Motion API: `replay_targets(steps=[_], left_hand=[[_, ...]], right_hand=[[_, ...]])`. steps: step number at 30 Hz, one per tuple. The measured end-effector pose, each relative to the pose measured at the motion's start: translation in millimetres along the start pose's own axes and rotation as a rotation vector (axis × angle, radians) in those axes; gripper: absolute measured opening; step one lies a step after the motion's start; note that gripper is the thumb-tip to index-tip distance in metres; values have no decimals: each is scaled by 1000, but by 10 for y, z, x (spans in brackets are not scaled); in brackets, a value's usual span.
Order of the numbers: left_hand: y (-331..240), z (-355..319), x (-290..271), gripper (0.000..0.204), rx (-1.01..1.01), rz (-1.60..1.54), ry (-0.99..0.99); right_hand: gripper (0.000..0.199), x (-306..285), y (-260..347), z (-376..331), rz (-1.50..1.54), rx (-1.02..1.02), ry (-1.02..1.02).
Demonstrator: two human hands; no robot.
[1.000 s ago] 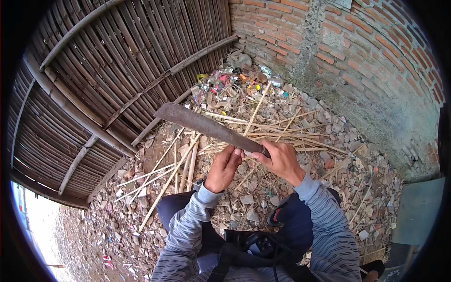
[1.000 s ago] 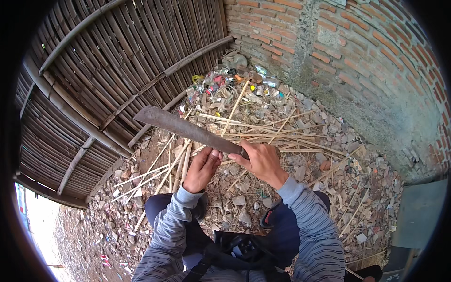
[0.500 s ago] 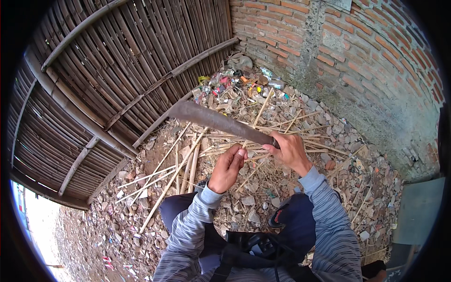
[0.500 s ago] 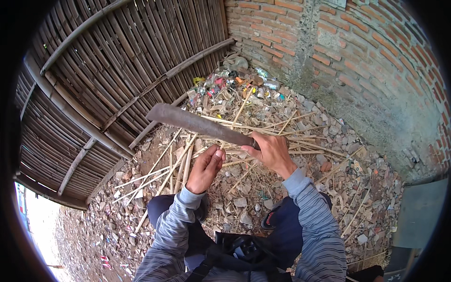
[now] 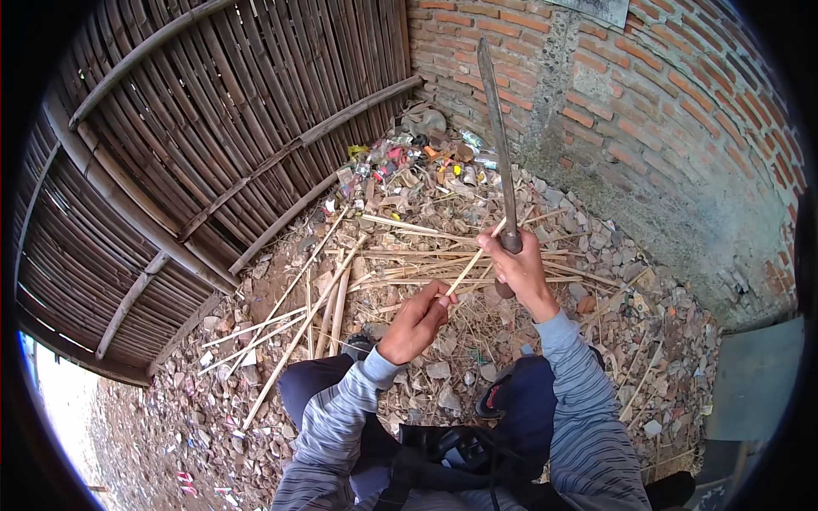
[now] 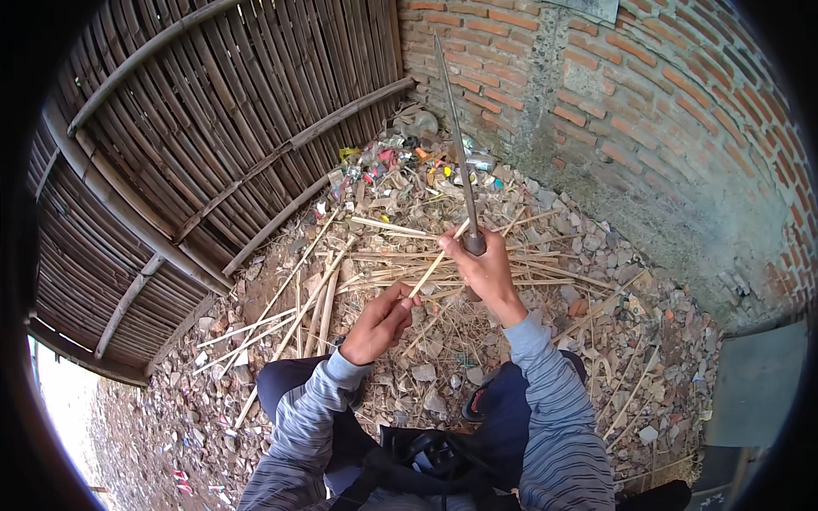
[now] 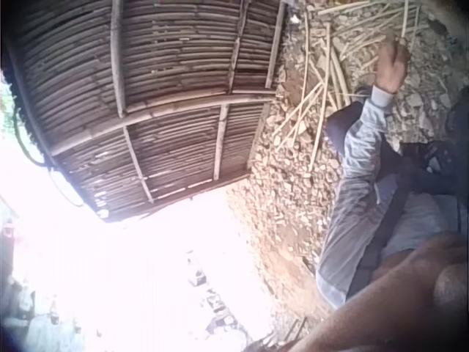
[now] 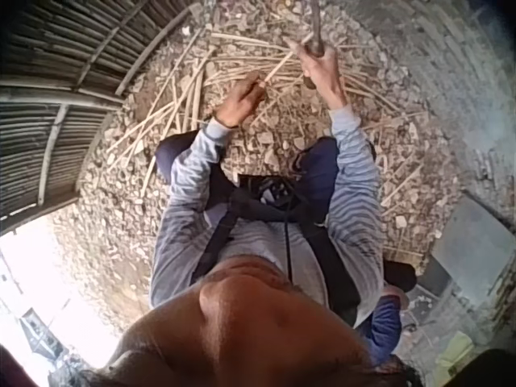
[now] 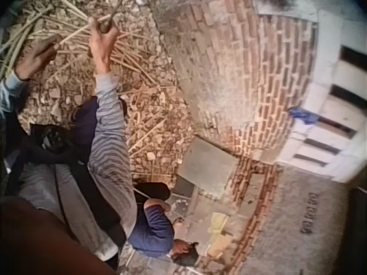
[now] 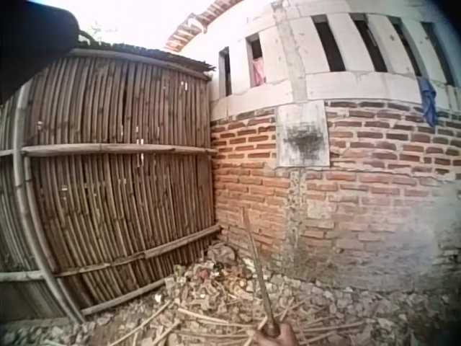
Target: The person uses a large blade to shave and thin down bamboo sticks while sitting on the ground, rotating the sticks and removing thin strips of wood.
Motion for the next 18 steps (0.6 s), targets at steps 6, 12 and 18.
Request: replay_targets(steps=[6, 12, 18], left_hand=[[-146, 69, 70, 30, 99, 139, -62], [-183, 102, -65, 31, 113, 130, -239], [-146, 63, -43, 25, 95, -29, -187]], right_hand=[[21, 132, -74, -55, 92, 44, 45], [48, -10, 20, -83, -399, -229, -36], [56, 213, -6, -290, -861, -470, 60]])
Point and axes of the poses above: each hand's wrist, its own z-axis towards the middle knuckle, its own x-axis out of the palm, y = z × x, the point moved 5 cm from there along z, towards the middle knuckle, and after that the axes turned 4 degrees about x, right-handed, at the moved point
